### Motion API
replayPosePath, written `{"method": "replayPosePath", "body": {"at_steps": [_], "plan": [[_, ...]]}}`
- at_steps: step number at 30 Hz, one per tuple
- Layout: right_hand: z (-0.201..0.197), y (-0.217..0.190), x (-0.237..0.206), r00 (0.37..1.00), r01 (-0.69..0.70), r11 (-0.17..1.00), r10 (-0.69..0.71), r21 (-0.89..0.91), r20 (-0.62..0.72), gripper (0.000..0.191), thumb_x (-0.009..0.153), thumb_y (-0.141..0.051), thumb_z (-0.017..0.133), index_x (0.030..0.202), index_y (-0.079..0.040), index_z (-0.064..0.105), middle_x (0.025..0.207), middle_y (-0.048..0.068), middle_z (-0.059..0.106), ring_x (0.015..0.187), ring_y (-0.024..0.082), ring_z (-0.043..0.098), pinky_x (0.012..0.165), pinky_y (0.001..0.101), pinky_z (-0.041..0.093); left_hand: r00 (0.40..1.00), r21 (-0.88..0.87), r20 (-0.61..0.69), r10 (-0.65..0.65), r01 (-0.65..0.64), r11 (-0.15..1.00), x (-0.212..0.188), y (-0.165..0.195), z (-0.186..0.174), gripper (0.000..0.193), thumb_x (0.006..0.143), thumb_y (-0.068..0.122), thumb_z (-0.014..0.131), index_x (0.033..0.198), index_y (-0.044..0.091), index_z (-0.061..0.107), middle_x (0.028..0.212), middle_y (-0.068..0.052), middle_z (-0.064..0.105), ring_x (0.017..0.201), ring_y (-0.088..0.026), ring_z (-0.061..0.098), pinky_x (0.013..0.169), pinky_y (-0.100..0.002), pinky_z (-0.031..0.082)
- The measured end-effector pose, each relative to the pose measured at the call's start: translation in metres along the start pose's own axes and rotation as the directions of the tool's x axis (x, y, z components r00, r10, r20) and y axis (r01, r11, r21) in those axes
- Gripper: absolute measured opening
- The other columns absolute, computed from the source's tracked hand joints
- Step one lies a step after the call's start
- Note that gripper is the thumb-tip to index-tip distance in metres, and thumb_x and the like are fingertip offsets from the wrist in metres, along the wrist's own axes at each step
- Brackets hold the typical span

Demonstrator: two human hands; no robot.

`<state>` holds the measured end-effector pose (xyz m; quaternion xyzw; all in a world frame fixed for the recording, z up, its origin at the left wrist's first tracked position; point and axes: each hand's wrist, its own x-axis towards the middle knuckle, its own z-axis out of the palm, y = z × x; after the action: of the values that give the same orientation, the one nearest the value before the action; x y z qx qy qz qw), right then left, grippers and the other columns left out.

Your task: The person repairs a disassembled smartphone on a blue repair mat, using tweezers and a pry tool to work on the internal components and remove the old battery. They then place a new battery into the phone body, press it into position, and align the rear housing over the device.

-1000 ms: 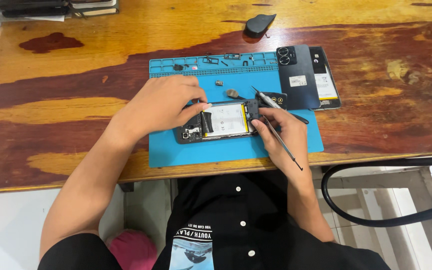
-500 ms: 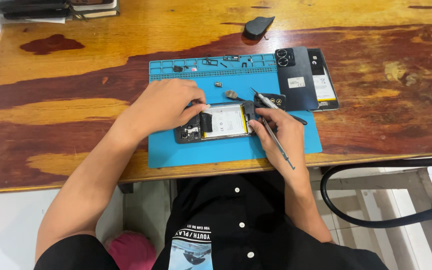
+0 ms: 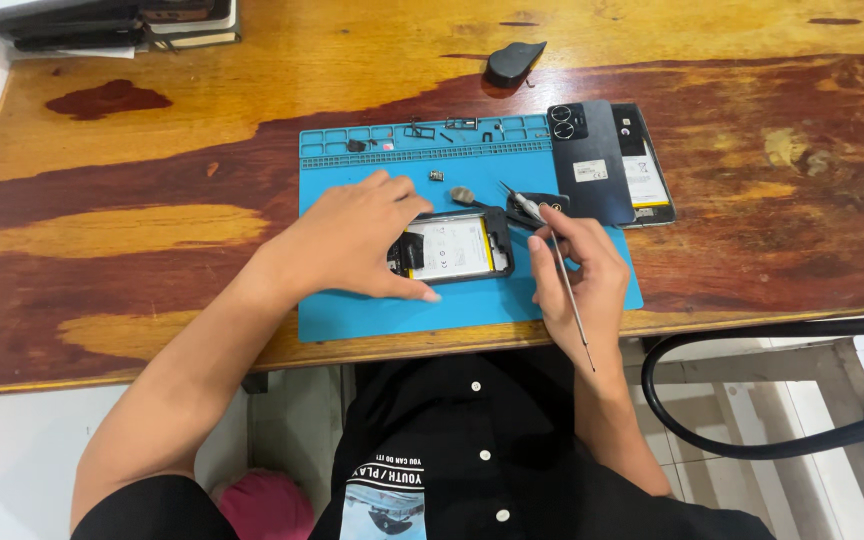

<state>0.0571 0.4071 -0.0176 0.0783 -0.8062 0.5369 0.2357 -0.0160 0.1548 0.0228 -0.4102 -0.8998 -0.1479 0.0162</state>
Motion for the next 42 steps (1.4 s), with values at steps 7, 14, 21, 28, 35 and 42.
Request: {"method": "replayPosePath", "body": {"at_steps": [7,14,21,28,35,42], "plan": [[-0.001,0.008,0.000,0.997,0.022,0.999,-0.025,0.040,0.068,0.027,0.098,-0.002,0.071,0.124,0.002,0.070,0.101,0.005,0.065,0.080,0.005,0.053,0.059,0.0173,0.049,0.999,-0.069,0.015,-0.039,0.040,0.997,0.001,-0.006,0.009,0.080,0.066,0.062,0.084,0.115,0.002,0.067,0.106,-0.012,0.063,0.102,-0.034,0.056,0.085,-0.045,0.051],[-0.001,0.007,0.000,0.996,-0.036,0.993,0.027,0.113,0.079,0.024,0.102,-0.006,0.065,0.123,0.003,0.070,0.102,0.005,0.065,0.077,0.006,0.057,0.061,0.0189,0.046,0.999,-0.119,0.019,-0.030,0.032,0.992,0.003,-0.005,0.007,0.093,0.057,0.061,0.091,0.119,-0.002,0.061,0.108,-0.017,0.059,0.102,-0.036,0.056,0.087,-0.046,0.049],[-0.005,0.013,-0.001,0.991,-0.058,0.982,0.035,0.178,0.133,0.037,0.113,-0.020,0.045,0.118,0.004,0.072,0.097,0.006,0.067,0.075,0.007,0.056,0.061,0.0214,0.044,0.999,-0.118,-0.038,-0.004,0.000,0.993,0.000,-0.001,0.005,0.090,0.058,0.060,0.090,0.118,0.001,0.059,0.111,-0.018,0.057,0.104,-0.039,0.056,0.086,-0.047,0.048],[-0.006,0.018,-0.002,0.989,-0.056,0.977,0.026,0.204,0.145,0.038,0.112,-0.022,0.045,0.116,0.005,0.072,0.097,0.007,0.067,0.075,0.009,0.055,0.060,0.0224,0.043,0.999,-0.137,0.025,-0.035,0.038,0.990,0.001,0.001,0.004,0.104,0.059,0.058,0.090,0.138,0.002,0.050,0.110,-0.018,0.057,0.102,-0.039,0.054,0.089,-0.048,0.045],[-0.008,0.011,-0.001,0.996,0.004,0.978,-0.024,0.208,0.092,0.052,0.115,-0.030,0.036,0.110,0.005,0.074,0.105,0.010,0.067,0.085,0.014,0.058,0.067,0.0259,0.046,0.973,-0.163,0.152,-0.175,0.200,0.966,0.004,0.005,0.002,0.089,0.060,0.063,0.088,0.121,0.003,0.063,0.102,-0.017,0.064,0.093,-0.034,0.065,0.077,-0.046,0.052],[-0.007,0.001,-0.001,0.957,0.288,0.950,-0.281,0.123,-0.071,0.056,0.116,-0.031,0.031,0.106,0.008,0.070,0.116,0.018,0.068,0.121,0.025,0.060,0.106,0.0401,0.047,0.963,-0.367,0.147,-0.224,0.264,0.892,0.008,-0.003,0.001,0.073,0.062,0.059,0.089,0.102,0.002,0.069,0.083,-0.014,0.073,0.080,-0.028,0.072,0.068,-0.041,0.054]]}}
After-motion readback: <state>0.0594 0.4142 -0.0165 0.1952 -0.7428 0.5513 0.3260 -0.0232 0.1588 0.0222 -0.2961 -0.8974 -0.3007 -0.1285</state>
